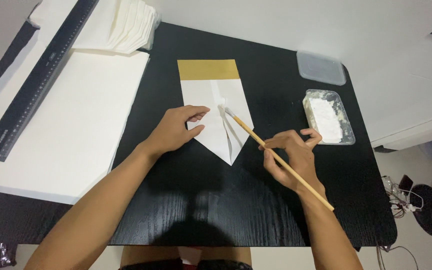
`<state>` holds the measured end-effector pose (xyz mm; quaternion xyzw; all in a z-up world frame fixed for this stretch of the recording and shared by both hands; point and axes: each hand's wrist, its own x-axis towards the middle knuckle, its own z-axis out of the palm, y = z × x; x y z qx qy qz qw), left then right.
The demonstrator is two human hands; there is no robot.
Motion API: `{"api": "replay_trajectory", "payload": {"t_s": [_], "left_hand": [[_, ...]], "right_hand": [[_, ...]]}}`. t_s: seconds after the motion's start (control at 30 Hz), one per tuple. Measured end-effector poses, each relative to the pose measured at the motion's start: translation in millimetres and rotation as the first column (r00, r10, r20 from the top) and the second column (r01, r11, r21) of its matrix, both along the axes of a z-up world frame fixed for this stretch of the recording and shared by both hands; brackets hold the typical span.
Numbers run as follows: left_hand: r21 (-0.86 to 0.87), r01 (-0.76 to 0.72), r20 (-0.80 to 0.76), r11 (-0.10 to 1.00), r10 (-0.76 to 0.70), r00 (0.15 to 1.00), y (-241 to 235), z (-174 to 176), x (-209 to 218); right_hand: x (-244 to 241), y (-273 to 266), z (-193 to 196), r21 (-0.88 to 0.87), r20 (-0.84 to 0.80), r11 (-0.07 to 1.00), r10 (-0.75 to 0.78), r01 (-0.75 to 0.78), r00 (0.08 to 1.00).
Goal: The person folds a white and gold paper sheet into a triangular shape, applies white adhesive with a brush to the folded flaps, and presses them together to secure the folds. The finished folded paper is lifted and placed aside.
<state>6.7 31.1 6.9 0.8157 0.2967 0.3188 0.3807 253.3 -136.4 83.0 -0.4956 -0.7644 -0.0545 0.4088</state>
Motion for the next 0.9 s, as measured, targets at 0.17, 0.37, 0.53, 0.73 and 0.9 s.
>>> {"api": "replay_trajectory", "payload": {"t_s": [0.17, 0.37, 0.53, 0.73, 0.9], "left_hand": [[0.001, 0.001, 0.007, 1.000, -0.001, 1.000, 2, -3, 1], [-0.009, 0.003, -0.003, 1.000, -0.003, 1.000, 2, -2, 0], [-0.002, 0.011, 0.004, 1.000, -0.011, 1.000, 1, -2, 1], [-0.010, 0.001, -0.005, 1.000, -0.001, 1.000, 0, 1, 0], [-0.002, 0.005, -0.015, 1.000, -0.005, 1.000, 6, -5, 2]], "right_hand": [[10, 5, -18, 0.009, 0.062, 1.000, -0.026, 0.025, 0.998], [4, 2, -13, -0.028, 0.047, 1.000, -0.009, 0.011, 0.999], [16, 7, -36, -0.061, 0.117, 0.998, -0.015, 0.022, 0.993], [24, 7, -36, -0.027, 0.095, 0.998, -0.062, 0.064, 0.994], [1, 0, -10, -0.101, 0.020, 0.995, -0.024, 0.026, 1.000]]}}
